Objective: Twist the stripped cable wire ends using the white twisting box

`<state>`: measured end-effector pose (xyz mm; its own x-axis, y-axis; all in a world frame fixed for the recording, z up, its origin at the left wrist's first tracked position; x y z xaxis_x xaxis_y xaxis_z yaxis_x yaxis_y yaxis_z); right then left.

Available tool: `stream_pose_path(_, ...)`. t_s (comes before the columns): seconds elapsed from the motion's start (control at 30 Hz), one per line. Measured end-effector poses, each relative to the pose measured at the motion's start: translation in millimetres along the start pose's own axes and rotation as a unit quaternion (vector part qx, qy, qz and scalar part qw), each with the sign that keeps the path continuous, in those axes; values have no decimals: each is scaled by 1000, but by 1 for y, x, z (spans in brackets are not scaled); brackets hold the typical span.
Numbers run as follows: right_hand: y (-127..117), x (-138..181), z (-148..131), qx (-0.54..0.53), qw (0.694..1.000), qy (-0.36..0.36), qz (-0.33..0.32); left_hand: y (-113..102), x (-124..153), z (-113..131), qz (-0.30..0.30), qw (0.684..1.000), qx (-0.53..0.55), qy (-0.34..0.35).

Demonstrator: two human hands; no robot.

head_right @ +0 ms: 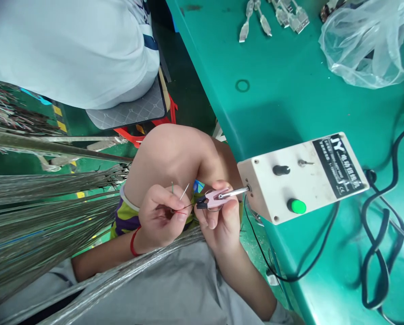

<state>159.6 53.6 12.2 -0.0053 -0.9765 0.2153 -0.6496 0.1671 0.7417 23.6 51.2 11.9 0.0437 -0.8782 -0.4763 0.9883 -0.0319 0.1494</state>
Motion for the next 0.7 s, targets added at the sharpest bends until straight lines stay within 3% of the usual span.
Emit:
stream_pose_path(0.3, -2, 0, 1, 26, 999, -6, 20, 0, 0, -3, -3, 999, -33, 20)
stream_pose_path(0.7, 1, -2, -1, 21, 1000, -8, -2, 2, 1, -4, -15, 999, -22, 18)
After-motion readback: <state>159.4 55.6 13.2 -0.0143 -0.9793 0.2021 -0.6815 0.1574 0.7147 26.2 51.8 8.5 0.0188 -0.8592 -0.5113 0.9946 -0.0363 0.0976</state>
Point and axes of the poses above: each hand's wrist, its own x-axis away from the middle knuckle, its own y-axis out of the palm, z = x × y, the point moved 4 cm from there along -x, towards the middle knuckle, and after that the axes turned 11 degrees about -x, right-handed, at the moved point
